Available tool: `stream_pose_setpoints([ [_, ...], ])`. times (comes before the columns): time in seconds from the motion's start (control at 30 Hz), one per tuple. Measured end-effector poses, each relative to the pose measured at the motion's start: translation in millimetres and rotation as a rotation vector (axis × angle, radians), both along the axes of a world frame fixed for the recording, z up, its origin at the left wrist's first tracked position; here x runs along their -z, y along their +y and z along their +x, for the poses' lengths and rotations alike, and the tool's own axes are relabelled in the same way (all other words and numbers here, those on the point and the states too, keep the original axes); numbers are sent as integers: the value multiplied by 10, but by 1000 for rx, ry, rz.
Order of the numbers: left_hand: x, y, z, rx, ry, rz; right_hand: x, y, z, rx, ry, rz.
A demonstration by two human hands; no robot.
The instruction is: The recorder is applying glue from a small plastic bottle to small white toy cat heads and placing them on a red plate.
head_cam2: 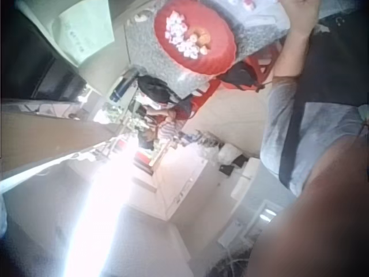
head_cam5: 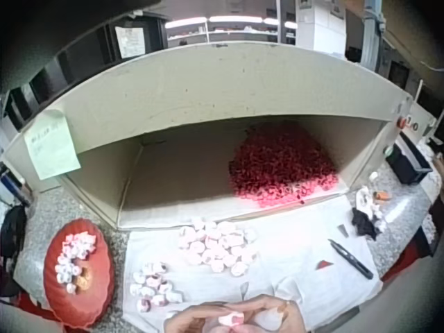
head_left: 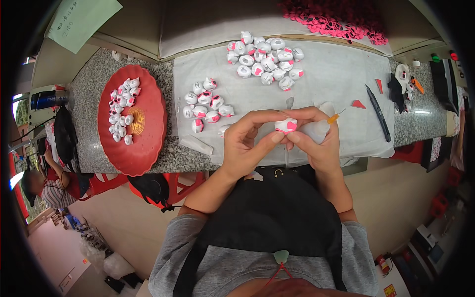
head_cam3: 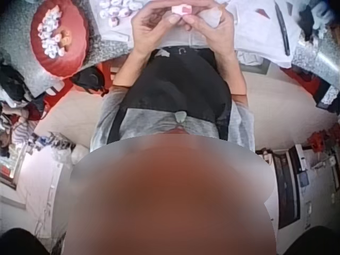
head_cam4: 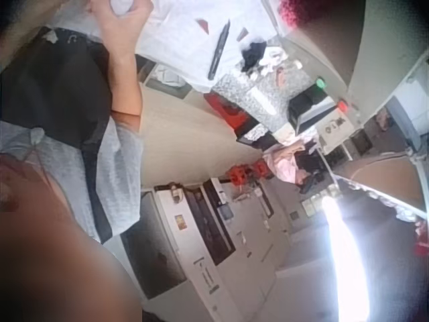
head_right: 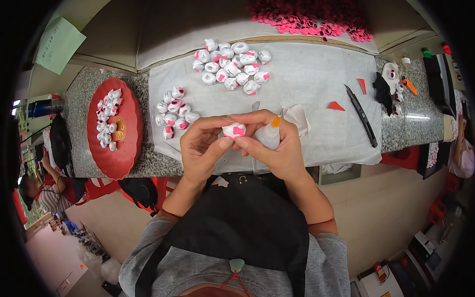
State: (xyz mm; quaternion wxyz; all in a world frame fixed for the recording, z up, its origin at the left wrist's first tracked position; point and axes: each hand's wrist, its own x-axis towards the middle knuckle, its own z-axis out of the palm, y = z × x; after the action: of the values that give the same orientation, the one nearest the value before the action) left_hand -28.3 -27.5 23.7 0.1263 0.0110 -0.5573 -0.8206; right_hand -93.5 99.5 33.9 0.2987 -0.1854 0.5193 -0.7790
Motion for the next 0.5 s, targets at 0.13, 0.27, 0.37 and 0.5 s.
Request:
stream_pose_setpoints([
  [0.13,36,-13,-15,32,104,99,0,-12,11,-33,-43,-29],
  [0.27,97,10,11,46,92,175,-10,24,75,4,-57,-13],
  [0.37,62,16,14,67,137,130,24,19,113,19,-82,-43],
  [0.5,9,-20,49,46,31,138,104,-10,100,12,-127,-35],
])
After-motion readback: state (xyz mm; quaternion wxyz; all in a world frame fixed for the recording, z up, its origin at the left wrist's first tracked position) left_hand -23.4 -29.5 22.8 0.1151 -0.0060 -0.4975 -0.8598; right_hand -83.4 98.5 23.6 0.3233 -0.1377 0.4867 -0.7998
